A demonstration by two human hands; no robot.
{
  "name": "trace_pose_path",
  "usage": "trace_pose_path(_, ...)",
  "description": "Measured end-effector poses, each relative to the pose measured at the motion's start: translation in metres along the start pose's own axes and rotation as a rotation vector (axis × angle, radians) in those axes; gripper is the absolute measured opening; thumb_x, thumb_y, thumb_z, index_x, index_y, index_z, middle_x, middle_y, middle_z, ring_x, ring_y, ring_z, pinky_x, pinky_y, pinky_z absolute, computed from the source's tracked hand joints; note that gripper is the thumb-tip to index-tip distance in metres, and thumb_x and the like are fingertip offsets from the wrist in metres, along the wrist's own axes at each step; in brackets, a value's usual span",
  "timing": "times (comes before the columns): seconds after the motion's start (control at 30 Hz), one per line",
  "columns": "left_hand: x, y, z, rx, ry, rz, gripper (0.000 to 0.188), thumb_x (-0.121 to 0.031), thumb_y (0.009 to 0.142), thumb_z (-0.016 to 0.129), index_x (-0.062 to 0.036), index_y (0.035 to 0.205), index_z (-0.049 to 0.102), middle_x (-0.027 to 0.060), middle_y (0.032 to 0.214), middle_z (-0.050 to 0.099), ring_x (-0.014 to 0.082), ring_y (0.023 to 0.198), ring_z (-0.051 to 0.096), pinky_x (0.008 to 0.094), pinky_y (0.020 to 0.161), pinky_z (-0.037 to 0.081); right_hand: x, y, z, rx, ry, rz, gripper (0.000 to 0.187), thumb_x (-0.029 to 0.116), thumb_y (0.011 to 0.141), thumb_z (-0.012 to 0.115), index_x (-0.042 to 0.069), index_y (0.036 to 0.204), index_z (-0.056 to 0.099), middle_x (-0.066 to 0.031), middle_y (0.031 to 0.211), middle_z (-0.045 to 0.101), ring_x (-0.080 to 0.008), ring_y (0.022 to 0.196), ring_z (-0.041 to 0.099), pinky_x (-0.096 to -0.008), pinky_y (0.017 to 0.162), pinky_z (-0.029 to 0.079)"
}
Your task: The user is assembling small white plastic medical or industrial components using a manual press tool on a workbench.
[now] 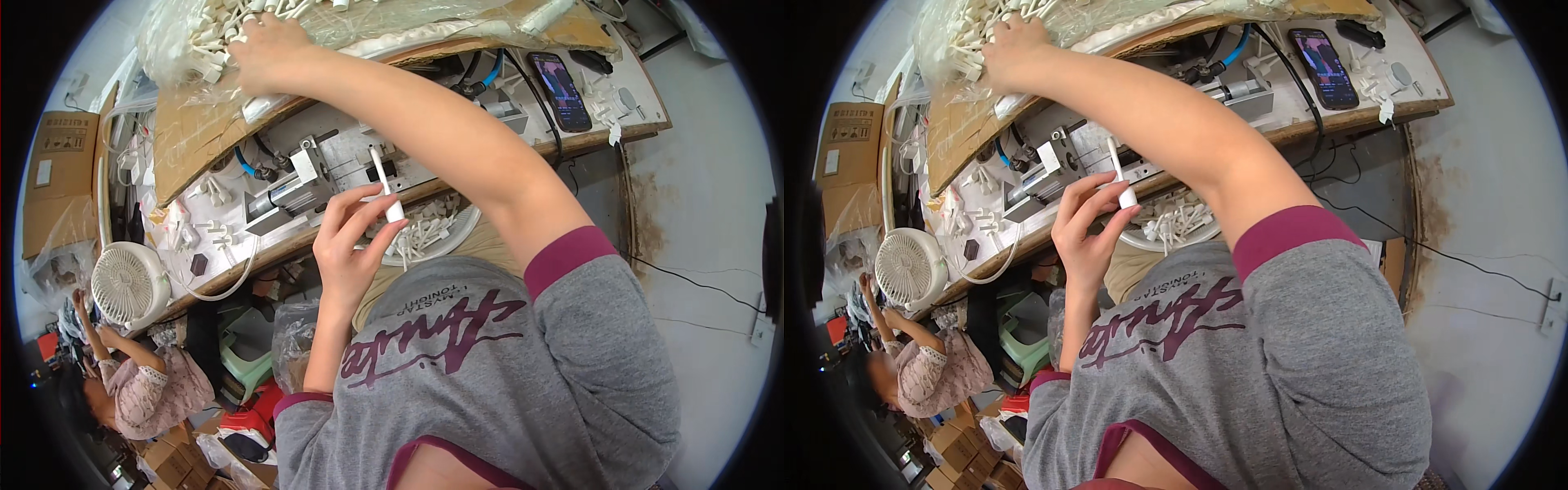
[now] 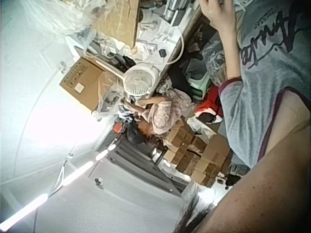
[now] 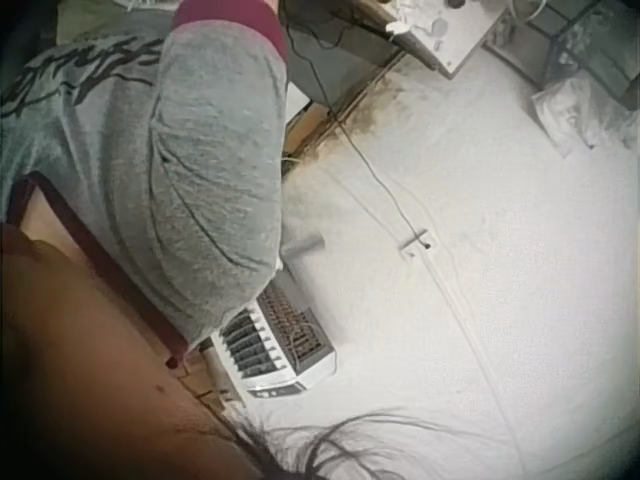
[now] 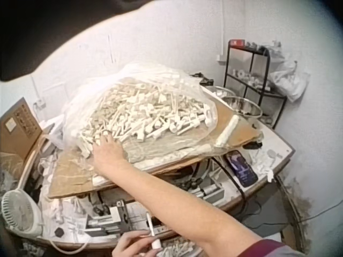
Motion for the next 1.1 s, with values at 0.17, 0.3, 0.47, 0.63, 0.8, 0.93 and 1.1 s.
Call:
trace_pose_path(0.17, 0.007, 0.0, 0.001, -0.02, 0.056, 0.036, 0.033, 0.002, 0.072, 0.082, -0.0023, 0.104, 0.075, 0.0101, 0.115, 0.065, 0.0168, 0.091, 0.066, 0.028, 0.072, 0.059, -0.039, -0.001, -0.001, -0.069, 0.049, -0.147, 0.038, 0.021, 0.087, 0.06, 0.001, 0.119, 0.061, -0.023, 0.118, 0.06, -0.0377, 0.111, 0.057, -0.0463, 0.091, 0.049)
trace_pose_path(0.3, 0.019, -0.006, 0.004, -0.074, 0.173, 0.101, 0.034, 0.001, 0.073, 0.081, -0.0024, 0.107, 0.074, 0.0115, 0.12, 0.066, 0.0183, 0.091, 0.068, 0.0295, 0.072, 0.058, -0.075, -0.031, -0.046, 0.074, 0.114, -0.226, 0.033, 0.016, 0.087, 0.056, 0.003, 0.116, 0.063, -0.0234, 0.112, 0.062, -0.0379, 0.11, 0.058, -0.0448, 0.092, 0.049)
trace_pose_path(0.47, 0.021, 0.007, 0.009, -0.107, 0.493, 0.269, 0.032, -0.009, 0.076, 0.08, -0.0058, 0.106, 0.073, 0.0098, 0.123, 0.069, 0.0198, 0.085, 0.069, 0.0298, 0.068, 0.054, -0.115, -0.05, -0.044, -0.075, 0.181, -0.348, 0.035, 0.019, 0.089, 0.058, 0.004, 0.121, 0.063, -0.0224, 0.109, 0.061, -0.038, 0.107, 0.058, -0.0444, 0.093, 0.048)
trace_pose_path(0.63, 0.031, 0.003, 0.019, 0.023, 0.647, 0.25, 0.029, -0.013, 0.077, 0.08, -0.0052, 0.103, 0.073, 0.0075, 0.124, 0.069, 0.0189, 0.066, 0.067, 0.0283, 0.064, 0.052, -0.107, -0.081, -0.056, -0.124, 0.076, -0.159, 0.044, 0.027, 0.09, 0.062, 0.006, 0.129, 0.061, -0.0211, 0.108, 0.06, -0.038, 0.102, 0.059, -0.0453, 0.091, 0.048)
trace_pose_path(0.8, 0.023, 0.016, 0.02, 0.068, 0.744, 0.29, 0.027, -0.014, 0.077, 0.079, -0.006, 0.102, 0.073, 0.0084, 0.125, 0.068, 0.0179, 0.067, 0.068, 0.0285, 0.061, 0.052, -0.099, -0.078, -0.052, -0.209, 0.052, -0.112, 0.031, 0.022, 0.092, 0.061, 0.005, 0.117, 0.064, -0.019, 0.104, 0.057, -0.0364, 0.095, 0.061, -0.0435, 0.083, 0.051)
trace_pose_path(0.93, 0.022, 0.02, 0.017, 0.115, 0.71, 0.229, 0.026, -0.017, 0.079, 0.078, -0.0076, 0.102, 0.074, 0.0065, 0.126, 0.068, 0.0191, 0.064, 0.067, 0.0292, 0.059, 0.052, -0.103, -0.078, -0.052, -0.336, 0.11, -0.152, 0.018, 0.01, 0.09, 0.06, 0.002, 0.106, 0.065, -0.0187, 0.102, 0.056, -0.0354, 0.093, 0.062, -0.0423, 0.08, 0.053)
trace_pose_path(1.1, 0.023, 0.016, 0.02, 0.118, 0.695, 0.151, 0.024, -0.019, 0.08, 0.077, -0.0098, 0.102, 0.074, 0.0039, 0.127, 0.068, 0.0214, 0.059, 0.066, 0.0303, 0.056, 0.052, -0.114, -0.077, -0.052, -0.447, 0.127, -0.201, 0.021, -0.001, 0.083, 0.06, 0.0, 0.103, 0.066, -0.0198, 0.104, 0.056, -0.0379, 0.095, 0.062, -0.0439, 0.084, 0.052)
Point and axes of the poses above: each hand's wrist, its own y-axis towards the middle knuckle, its own z-axis out of the palm, x = y × z, the point moved 1 cm from there along y, towards the middle knuckle
